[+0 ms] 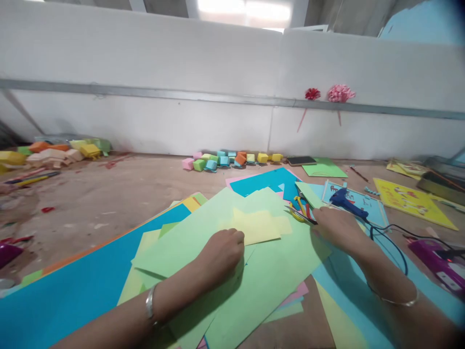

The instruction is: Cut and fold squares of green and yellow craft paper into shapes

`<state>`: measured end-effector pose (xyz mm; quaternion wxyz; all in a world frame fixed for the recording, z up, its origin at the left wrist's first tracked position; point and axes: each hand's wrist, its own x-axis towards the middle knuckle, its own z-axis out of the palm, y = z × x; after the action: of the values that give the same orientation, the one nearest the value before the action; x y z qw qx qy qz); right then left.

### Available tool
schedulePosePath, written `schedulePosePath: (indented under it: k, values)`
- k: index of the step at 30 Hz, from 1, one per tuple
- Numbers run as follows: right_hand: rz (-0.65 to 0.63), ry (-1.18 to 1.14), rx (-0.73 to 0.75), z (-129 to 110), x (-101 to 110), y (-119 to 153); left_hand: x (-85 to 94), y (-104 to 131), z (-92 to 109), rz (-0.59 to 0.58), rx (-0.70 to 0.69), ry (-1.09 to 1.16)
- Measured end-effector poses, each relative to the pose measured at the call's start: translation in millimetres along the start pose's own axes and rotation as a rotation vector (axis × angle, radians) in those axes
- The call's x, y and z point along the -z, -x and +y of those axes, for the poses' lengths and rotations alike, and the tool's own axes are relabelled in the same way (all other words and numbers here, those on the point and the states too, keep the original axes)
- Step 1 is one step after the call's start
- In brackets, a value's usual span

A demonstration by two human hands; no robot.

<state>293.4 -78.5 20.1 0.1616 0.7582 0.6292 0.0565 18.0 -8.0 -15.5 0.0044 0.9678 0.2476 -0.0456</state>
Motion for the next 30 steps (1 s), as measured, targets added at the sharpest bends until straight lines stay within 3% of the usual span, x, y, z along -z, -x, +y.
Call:
schedulePosePath:
  k: [5,9,12,19,25,30]
  values:
    - [-0.027,-0.034,0.018,4,-9,-6,-14.9,-16,-16,0.25,-0.077,0.181]
    - [-0.013,-0.042,0.051,0,-5,-5,-14.1,-20,-22,0.152,-0.169,0.226]
    - [0.001,-0.056,0.079,-1,-5,-3,-11.0,-18,-22,0.115,-0.103,0.228]
    - [0.132,-0.137,0.055,-5,-5,0,-9.8,-10,-27,0.155,0.08,0.158]
    - [0.264,-0.564,0.306,-15,-22,-10,0.7,-4,-36,0.075,0.117,0.293]
    - [0.192,-0.647,0.382,-17,-31,-19,4.4,-2,-39,0.06,0.099,0.347]
